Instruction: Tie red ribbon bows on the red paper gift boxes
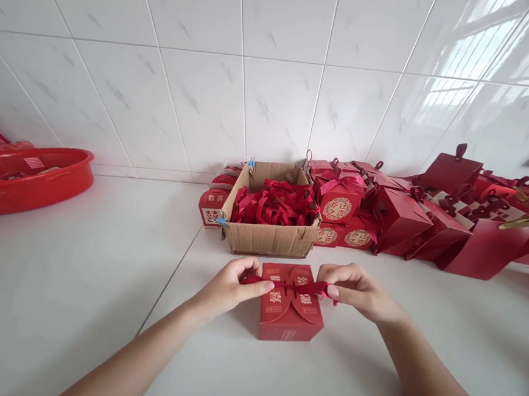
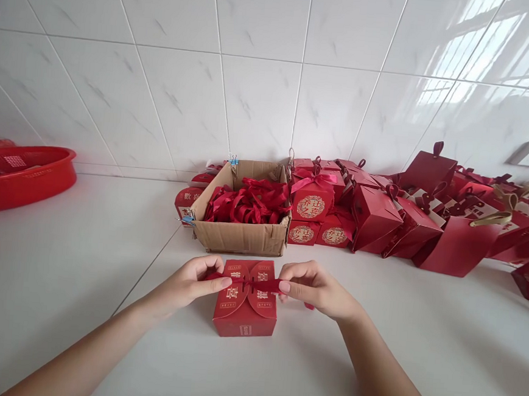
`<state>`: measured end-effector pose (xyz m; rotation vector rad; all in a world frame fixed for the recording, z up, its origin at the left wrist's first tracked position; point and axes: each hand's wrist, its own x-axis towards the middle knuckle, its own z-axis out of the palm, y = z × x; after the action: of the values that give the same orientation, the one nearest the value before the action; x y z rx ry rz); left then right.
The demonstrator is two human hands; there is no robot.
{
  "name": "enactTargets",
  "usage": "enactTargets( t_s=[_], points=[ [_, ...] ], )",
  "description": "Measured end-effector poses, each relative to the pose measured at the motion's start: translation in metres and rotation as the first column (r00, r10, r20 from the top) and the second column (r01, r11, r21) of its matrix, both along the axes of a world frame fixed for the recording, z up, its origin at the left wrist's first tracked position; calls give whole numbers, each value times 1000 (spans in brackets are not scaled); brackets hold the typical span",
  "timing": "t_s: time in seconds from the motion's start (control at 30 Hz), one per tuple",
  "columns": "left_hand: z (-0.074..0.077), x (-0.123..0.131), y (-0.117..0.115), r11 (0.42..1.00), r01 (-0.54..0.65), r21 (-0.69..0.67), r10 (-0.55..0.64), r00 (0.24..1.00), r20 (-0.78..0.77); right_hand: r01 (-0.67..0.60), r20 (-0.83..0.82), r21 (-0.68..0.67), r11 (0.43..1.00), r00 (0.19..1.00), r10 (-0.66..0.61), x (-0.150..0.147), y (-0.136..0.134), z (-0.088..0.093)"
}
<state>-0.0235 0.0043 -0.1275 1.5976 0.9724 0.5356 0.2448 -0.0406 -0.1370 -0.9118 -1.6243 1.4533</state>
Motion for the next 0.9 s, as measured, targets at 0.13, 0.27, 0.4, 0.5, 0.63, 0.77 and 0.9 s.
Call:
enactTargets(
  t_s=[0.13,0.27,0.4,0.5,0.63,0.77,0.9],
  points=[
    [-1,7,-6,985,-27,169,32,999,-30,-19,-207,131,991,977,46,-4,-3,-2],
    [10,12,-10,901,39,432,-4,997,-82,11,-200,173,985,979,25,-10,-7,2],
    [29,22,-14,867,105,487,-72,994,-86,68,-151,198,978,988,-38,-14,-8,2],
    [38,36,-17,882,69,466,-56,998,-42,77,-83,244,967,995,-58,-15,-9,0],
    [40,56,-18,852,-22,524,25,1000,0,106,-53,298,949,994,-94,-16,-9,0],
    [41,64,-21,749,-85,657,75,996,43,185,-97,242,953,981,-166,-20,-9,0],
    [45,61,-25,711,-70,699,31,997,69,219,-23,274,936,975,-222,-27,-8,1]
  ],
)
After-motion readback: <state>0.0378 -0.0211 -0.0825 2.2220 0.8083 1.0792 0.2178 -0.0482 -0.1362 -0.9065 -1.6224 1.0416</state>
